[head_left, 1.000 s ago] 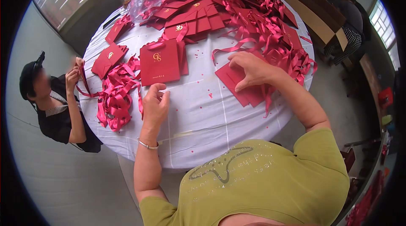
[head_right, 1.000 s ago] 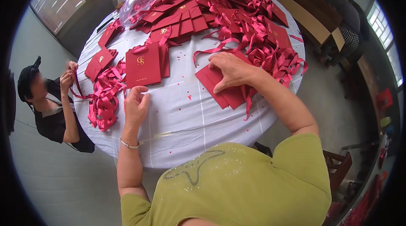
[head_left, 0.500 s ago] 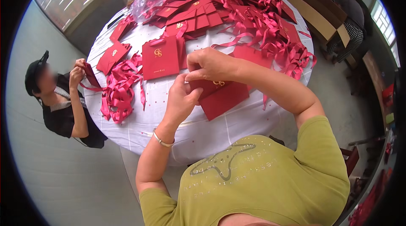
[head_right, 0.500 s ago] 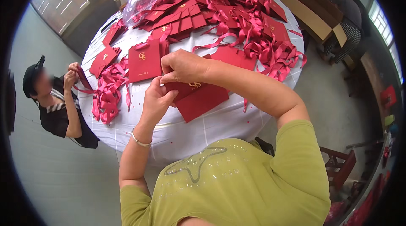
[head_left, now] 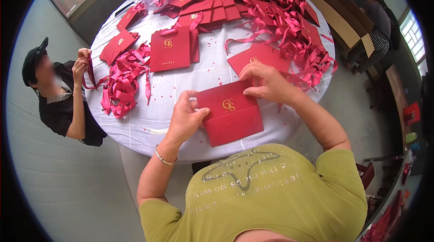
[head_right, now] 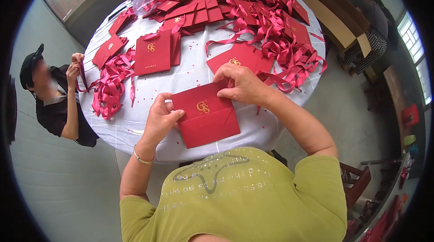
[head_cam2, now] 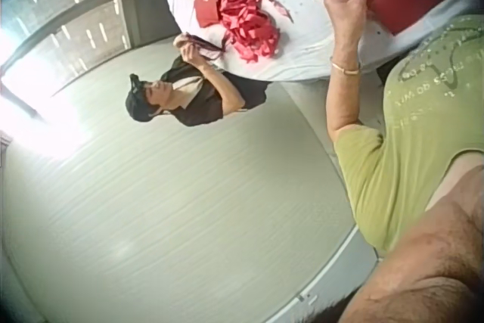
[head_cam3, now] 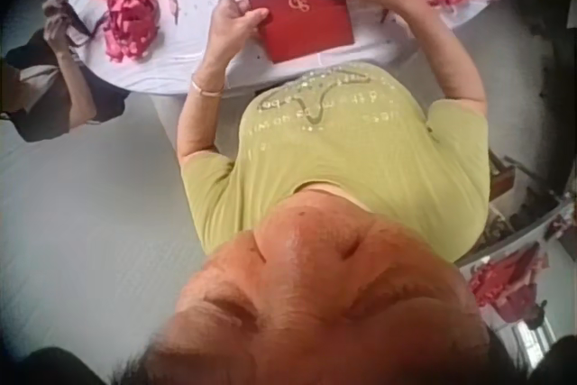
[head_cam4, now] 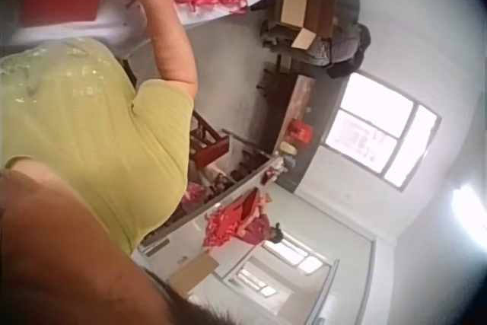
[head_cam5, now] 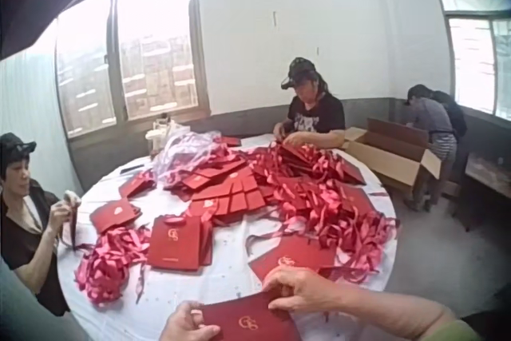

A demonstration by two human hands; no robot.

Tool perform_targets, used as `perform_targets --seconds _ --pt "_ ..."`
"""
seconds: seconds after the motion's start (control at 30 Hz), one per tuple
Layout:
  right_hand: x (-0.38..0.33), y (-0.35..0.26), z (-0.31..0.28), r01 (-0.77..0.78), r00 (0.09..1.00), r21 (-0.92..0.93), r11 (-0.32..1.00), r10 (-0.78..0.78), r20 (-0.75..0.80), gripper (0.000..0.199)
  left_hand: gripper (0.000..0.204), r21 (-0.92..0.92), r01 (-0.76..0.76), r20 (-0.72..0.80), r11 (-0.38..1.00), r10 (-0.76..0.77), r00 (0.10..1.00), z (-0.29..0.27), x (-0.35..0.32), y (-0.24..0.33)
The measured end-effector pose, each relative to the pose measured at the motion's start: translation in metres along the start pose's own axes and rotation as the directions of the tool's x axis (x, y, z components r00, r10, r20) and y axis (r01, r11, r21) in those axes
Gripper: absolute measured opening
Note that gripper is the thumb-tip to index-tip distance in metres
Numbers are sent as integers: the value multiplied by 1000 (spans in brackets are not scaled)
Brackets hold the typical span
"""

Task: The person attaches ribbon handles to paper gift bags by threading ribbon strips through the slots on each bag by hand.

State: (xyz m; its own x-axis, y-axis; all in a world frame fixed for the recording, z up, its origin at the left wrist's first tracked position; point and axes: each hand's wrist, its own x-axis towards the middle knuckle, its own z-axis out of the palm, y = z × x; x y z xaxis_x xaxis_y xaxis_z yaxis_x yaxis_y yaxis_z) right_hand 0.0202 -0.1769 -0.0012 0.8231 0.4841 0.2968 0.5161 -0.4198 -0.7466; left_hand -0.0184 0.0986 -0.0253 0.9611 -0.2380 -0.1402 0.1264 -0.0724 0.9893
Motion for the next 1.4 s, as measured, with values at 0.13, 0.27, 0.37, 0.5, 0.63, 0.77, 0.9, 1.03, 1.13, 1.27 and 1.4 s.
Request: perform_targets --seconds 0.13,0.27,0.37,0.5,0.63,0.77,0.9,1.03,1.13,1.27,1.4 --pt "-12 2 4 46 995 95 994 -55 87 27 59 445 -144 -9 884 165 986 12 -22 10" --pt "-14 -5 16 0 985 176 984 -31 171 22 31 794 -504 236 340 592 771 30 -22 34" --pt "-14 -14 26 16 987 131 991 -37 158 21 25 751 -543 342 377 481 807 38 -11 35" --pt "-24 -16 19 -72 986 99 992 56 156 24 14 726 -527 306 442 478 823 49 -5 31" --pt "-39 1 -12 52 983 -52 997 -60 -175 27 12 685 -446 279 576 358 891 35 8 25" --pt "-58 22 -64 96 971 -293 951 -154 -181 20 13 664 -393 308 636 246 919 25 19 36" --pt "-78 17 -60 155 987 -387 909 -128 96 20 11 590 -284 340 756 86 937 15 44 36" --pt "-83 10 -52 217 972 -479 851 -145 183 13 9 486 -104 365 868 -93 926 5 59 14" --pt "-84 11 -46 254 967 -538 803 -201 157 13 9 407 -14 370 913 -151 917 3 58 8" --pt "-78 -3 -35 130 987 -302 944 -154 -55 14 15 451 -68 355 890 -109 928 7 51 8" --pt "-50 -38 -3 -106 983 153 983 126 -131 10 13 440 -70 414 895 -133 901 12 45 16"
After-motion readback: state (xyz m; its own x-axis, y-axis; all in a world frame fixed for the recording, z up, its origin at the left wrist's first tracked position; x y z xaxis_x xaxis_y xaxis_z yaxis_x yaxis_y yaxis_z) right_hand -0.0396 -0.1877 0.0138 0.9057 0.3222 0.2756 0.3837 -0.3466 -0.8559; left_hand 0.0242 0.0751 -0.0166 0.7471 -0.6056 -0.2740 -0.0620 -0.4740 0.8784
